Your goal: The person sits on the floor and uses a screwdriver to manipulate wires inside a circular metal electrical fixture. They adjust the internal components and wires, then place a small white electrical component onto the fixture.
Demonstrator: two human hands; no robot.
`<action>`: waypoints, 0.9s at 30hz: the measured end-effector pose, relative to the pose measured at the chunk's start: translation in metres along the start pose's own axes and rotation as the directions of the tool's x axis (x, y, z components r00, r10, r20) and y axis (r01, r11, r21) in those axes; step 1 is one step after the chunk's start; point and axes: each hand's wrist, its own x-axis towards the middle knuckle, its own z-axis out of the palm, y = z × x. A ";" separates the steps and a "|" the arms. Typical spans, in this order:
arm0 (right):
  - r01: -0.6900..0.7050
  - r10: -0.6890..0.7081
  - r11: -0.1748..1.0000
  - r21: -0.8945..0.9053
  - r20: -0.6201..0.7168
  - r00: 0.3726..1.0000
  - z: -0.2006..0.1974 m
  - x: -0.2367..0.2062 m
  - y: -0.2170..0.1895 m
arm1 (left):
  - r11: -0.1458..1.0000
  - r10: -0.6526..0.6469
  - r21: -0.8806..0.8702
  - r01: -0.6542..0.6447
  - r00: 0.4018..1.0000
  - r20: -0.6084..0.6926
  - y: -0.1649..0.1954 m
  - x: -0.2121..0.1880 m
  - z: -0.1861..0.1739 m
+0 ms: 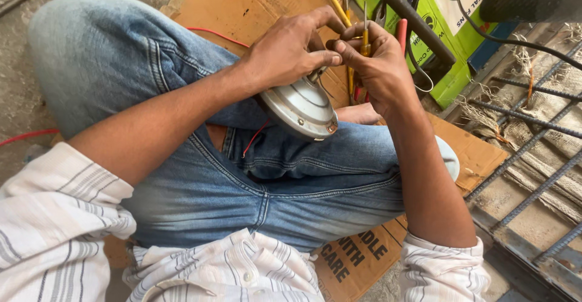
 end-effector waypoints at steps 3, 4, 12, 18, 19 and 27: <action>-0.066 0.061 0.996 -0.057 -0.086 0.994 0.004 -0.008 -0.003 | 0.996 -0.046 -0.068 0.049 0.998 0.044 0.000 -0.001 0.001; -0.090 0.076 0.991 -0.103 -0.134 0.988 0.005 -0.011 -0.005 | 0.996 -0.049 -0.070 0.053 0.998 0.045 0.000 -0.002 0.002; -0.060 0.003 0.937 -0.343 -0.165 0.986 0.014 -0.084 -0.014 | 1.000 0.000 0.006 0.000 1.000 -0.001 -0.004 0.002 0.005; -0.109 0.021 0.919 -0.378 -0.229 0.973 0.022 -0.110 -0.010 | 0.998 0.060 -0.023 -0.060 0.998 -0.002 -0.006 0.002 0.006; -0.100 0.011 0.913 -0.395 -0.221 0.975 0.025 -0.110 -0.010 | 0.999 0.046 -0.023 -0.046 0.999 0.007 -0.005 0.001 0.006; -0.014 -0.161 0.798 -0.602 -0.235 0.958 0.041 -0.103 -0.013 | 0.999 0.045 0.017 -0.045 0.999 -0.001 -0.003 0.002 0.006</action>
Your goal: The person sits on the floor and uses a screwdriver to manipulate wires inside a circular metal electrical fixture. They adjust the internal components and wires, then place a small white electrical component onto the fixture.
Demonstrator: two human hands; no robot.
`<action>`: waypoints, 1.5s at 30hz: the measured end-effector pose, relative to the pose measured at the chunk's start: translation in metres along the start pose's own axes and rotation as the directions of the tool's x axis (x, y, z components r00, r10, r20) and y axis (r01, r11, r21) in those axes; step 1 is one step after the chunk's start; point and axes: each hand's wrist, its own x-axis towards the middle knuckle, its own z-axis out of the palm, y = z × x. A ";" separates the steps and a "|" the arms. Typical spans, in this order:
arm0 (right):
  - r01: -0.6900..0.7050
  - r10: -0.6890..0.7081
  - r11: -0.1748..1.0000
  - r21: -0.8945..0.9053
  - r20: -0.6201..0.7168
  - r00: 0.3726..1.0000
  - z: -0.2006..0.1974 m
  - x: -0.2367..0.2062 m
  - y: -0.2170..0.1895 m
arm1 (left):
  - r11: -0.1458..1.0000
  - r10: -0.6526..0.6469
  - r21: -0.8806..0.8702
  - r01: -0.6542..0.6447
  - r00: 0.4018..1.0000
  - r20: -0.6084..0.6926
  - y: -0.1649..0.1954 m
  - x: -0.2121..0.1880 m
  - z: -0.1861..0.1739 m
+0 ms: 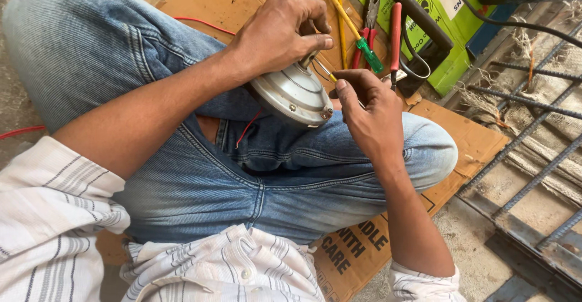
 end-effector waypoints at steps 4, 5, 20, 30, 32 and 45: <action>0.206 -0.211 0.974 -0.095 -0.055 0.976 0.001 -0.004 -0.004 | 0.998 0.026 0.053 -0.026 1.000 -0.008 -0.002 0.000 0.002; 0.196 -0.204 0.974 -0.114 -0.067 0.977 0.002 -0.005 -0.006 | 0.997 0.034 0.063 -0.033 0.999 -0.011 -0.002 0.000 0.002; 0.253 -0.262 0.921 -0.295 0.009 0.965 -0.002 0.007 -0.021 | 0.998 0.030 0.052 -0.030 1.000 -0.008 -0.001 -0.003 0.001; 0.421 -0.412 0.875 -0.239 0.087 0.907 -0.015 0.021 0.000 | 0.999 -0.035 -0.020 0.036 0.999 0.040 0.002 -0.005 -0.001; 0.394 -0.377 0.893 -0.219 0.116 0.919 -0.017 0.022 0.001 | 0.997 -0.044 -0.070 0.044 0.999 -0.005 0.002 -0.005 0.000; 0.554 -0.505 0.728 -0.405 0.229 0.832 -0.031 0.032 0.002 | 0.974 -0.218 -0.013 0.227 0.949 0.226 0.003 0.000 -0.002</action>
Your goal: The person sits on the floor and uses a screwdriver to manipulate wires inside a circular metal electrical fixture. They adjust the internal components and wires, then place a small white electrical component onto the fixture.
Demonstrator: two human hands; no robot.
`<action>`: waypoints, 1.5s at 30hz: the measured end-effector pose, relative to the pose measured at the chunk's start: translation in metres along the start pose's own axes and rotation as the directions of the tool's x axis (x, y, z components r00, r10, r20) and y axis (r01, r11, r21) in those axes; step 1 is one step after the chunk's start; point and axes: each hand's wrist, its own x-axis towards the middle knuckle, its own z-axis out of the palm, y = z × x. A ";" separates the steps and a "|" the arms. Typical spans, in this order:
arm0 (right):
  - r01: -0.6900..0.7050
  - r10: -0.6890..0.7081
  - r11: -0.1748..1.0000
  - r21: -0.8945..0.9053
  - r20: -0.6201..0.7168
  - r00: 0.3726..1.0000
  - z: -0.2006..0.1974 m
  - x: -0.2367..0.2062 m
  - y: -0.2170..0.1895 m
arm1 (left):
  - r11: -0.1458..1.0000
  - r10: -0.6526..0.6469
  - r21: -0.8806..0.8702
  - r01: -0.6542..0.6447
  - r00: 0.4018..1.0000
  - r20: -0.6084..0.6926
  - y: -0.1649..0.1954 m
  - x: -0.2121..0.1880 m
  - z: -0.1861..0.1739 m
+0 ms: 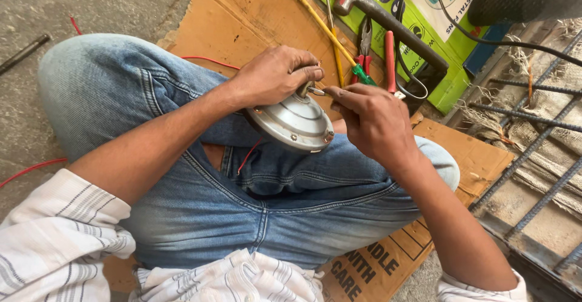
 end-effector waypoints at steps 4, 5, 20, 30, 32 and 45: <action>0.290 -0.313 0.893 -0.345 -0.011 0.950 -0.006 0.000 -0.001 | 0.996 0.062 0.071 -0.060 0.998 -0.021 -0.001 0.001 -0.003; 0.276 -0.296 0.905 -0.323 -0.013 0.955 -0.006 0.001 -0.003 | 0.996 0.056 0.066 -0.056 0.998 -0.009 -0.001 0.001 -0.004; -0.241 0.191 0.942 0.235 0.215 0.958 -0.001 0.006 0.003 | 0.997 0.070 0.041 -0.068 0.996 -0.054 -0.006 0.000 0.001; 0.367 -0.350 0.864 -0.346 0.112 0.930 -0.007 0.000 0.015 | 0.997 0.059 0.044 -0.061 0.997 0.040 -0.006 -0.001 -0.004; 0.097 -0.063 0.976 -0.193 0.176 0.982 -0.001 -0.006 0.007 | 0.997 0.072 0.020 -0.074 0.996 0.051 -0.006 0.001 -0.003; -0.106 0.140 0.976 -0.191 0.171 0.975 -0.011 -0.027 -0.046 | 0.997 0.079 -0.028 -0.077 0.994 0.079 -0.007 0.002 -0.002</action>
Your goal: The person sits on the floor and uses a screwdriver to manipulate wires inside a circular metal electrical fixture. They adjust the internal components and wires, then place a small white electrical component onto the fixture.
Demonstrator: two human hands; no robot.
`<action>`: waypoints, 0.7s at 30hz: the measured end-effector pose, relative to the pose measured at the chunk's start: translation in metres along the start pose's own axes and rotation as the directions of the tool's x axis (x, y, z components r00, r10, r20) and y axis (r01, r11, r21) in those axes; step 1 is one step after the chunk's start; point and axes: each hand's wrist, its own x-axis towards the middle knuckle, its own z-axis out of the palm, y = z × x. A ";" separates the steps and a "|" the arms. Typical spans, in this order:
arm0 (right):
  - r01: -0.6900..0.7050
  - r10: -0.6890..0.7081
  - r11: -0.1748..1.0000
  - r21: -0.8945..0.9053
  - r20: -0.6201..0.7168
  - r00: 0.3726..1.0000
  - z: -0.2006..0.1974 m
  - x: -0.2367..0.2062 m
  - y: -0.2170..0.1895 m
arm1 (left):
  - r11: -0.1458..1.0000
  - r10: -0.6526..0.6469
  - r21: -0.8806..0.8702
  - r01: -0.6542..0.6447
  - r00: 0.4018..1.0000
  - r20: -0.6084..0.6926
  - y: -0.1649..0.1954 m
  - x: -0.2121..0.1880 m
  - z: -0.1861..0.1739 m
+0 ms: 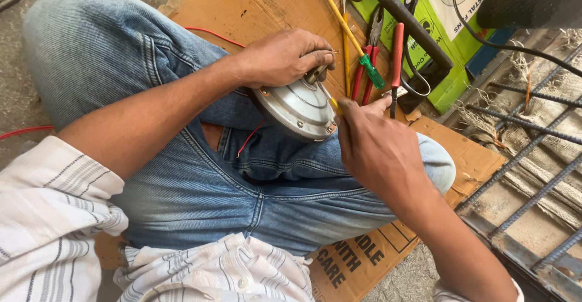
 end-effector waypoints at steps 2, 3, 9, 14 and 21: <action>-0.076 0.075 0.997 0.033 0.031 0.997 -0.003 -0.005 0.004 | 1.000 -0.011 0.020 0.012 0.999 -0.037 -0.001 0.000 0.000; -0.119 0.116 0.990 0.074 0.039 0.992 -0.004 -0.006 0.010 | 1.000 -0.016 0.025 0.017 0.999 -0.051 -0.002 0.000 0.001; -0.033 0.121 0.727 0.686 -0.081 0.989 0.026 0.065 0.064 | 0.993 -0.077 -0.092 0.077 0.997 -0.001 -0.001 0.000 0.002; -0.337 0.268 0.407 0.849 0.242 0.933 0.054 0.109 0.077 | 0.994 -0.096 -0.047 0.095 0.995 -0.011 0.001 0.000 -0.001; -0.282 0.167 0.275 0.919 0.243 0.955 0.049 0.121 0.086 | 0.987 -0.156 -0.045 0.155 0.988 -0.003 -0.011 0.004 0.003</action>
